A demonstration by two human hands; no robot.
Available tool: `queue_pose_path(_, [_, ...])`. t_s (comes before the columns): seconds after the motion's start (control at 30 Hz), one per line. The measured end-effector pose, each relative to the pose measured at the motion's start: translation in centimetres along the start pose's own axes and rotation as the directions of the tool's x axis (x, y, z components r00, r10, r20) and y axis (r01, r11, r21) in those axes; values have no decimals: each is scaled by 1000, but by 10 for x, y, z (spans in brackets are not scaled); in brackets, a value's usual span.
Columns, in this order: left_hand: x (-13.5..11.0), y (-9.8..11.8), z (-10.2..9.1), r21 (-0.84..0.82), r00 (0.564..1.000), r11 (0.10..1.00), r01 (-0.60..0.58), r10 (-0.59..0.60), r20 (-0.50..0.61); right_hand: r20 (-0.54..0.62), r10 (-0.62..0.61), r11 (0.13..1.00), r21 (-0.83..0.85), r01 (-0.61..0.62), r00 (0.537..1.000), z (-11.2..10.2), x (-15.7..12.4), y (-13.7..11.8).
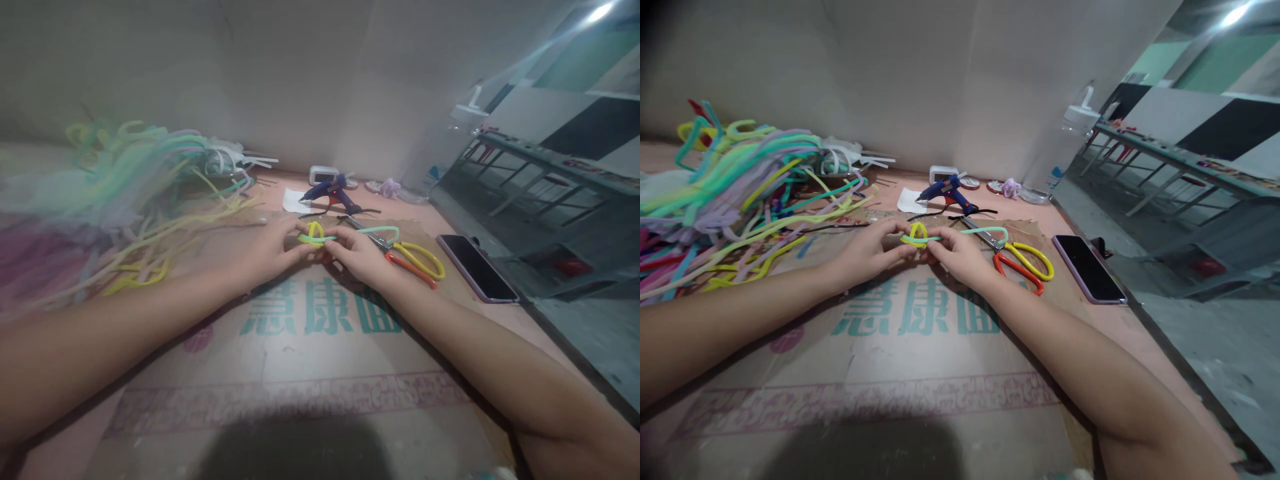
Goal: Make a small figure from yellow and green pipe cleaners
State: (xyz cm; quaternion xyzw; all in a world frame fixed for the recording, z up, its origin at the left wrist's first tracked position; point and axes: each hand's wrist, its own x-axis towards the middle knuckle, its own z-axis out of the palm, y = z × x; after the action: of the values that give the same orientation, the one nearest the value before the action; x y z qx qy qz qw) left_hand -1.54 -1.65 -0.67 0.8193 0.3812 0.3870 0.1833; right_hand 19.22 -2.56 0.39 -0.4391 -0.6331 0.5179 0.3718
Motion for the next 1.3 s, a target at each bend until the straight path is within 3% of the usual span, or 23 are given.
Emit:
queue_pose_path(0.2, [-2, 2, 0, -19, 998, 998, 59, -60, -35, 12, -60, 998, -7, 60, 998, -2, 2, 4])
queue_pose_path(0.47, [0, 4, -1, -18, 1000, 1000, -9, 9, -2, -3, -56, 997, -61, 56, 998, -3, -1, 0])
queue_pose_path(0.8, [-1, 4, -1, 46, 993, 992, -115, 116, -11, -3, 7, 1000, 9, -7, 1000, 0, -2, -1])
queue_pose_path(1.03, [-1, 5, -1, 41, 995, 995, -96, 95, 29, 11, 44, 999, 5, -44, 999, 1, -3, -5])
queue_pose_path(1.3, [-1, 2, 0, 59, 995, 993, -99, 98, 24, -9, -20, 1000, 6, 20, 1000, -3, 2, 4])
